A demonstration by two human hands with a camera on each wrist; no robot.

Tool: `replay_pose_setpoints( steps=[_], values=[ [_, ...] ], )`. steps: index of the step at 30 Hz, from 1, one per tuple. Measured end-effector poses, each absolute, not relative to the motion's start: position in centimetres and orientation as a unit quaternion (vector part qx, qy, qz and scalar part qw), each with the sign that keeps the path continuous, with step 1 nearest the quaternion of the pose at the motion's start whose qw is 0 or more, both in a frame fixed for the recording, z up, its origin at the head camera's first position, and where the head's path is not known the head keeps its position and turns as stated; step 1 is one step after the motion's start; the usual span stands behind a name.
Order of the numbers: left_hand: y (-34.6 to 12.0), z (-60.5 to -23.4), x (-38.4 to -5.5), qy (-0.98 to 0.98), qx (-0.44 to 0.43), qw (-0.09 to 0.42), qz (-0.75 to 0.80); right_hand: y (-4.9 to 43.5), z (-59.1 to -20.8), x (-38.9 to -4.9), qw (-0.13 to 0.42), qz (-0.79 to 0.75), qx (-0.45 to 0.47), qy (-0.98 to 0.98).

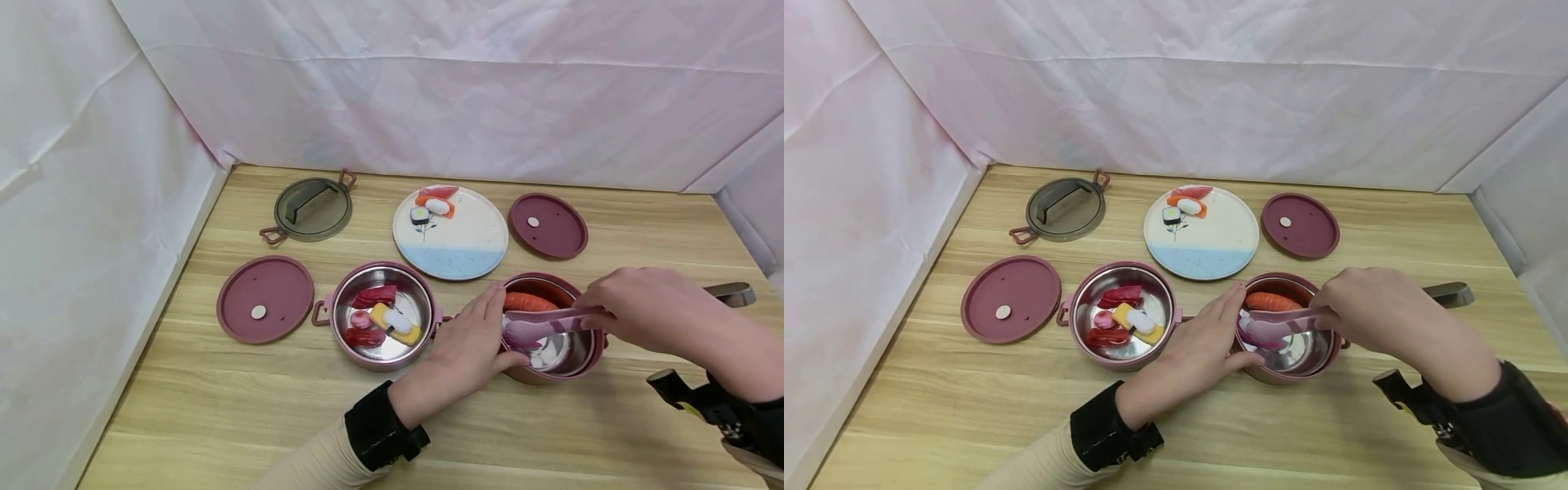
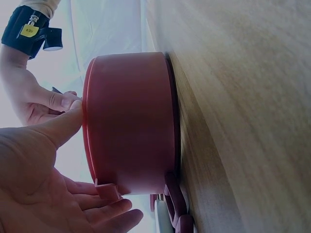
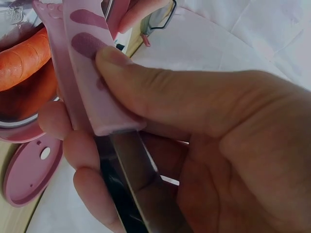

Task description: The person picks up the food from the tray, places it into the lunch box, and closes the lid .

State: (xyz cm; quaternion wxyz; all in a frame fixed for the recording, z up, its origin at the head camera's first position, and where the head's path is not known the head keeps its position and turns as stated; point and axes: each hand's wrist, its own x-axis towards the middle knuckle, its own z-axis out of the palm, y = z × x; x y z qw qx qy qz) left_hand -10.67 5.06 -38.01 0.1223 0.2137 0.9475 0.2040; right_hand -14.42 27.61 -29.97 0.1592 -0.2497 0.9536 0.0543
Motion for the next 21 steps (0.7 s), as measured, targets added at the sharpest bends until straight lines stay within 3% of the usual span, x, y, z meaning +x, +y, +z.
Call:
replay_pose_setpoints(
  steps=[21],
  values=[
    [5.15,-37.88,-10.66,0.946,0.208,0.130,0.211,27.63,-30.11,-13.78,0.168,0.030,-0.260,0.950]
  ],
)
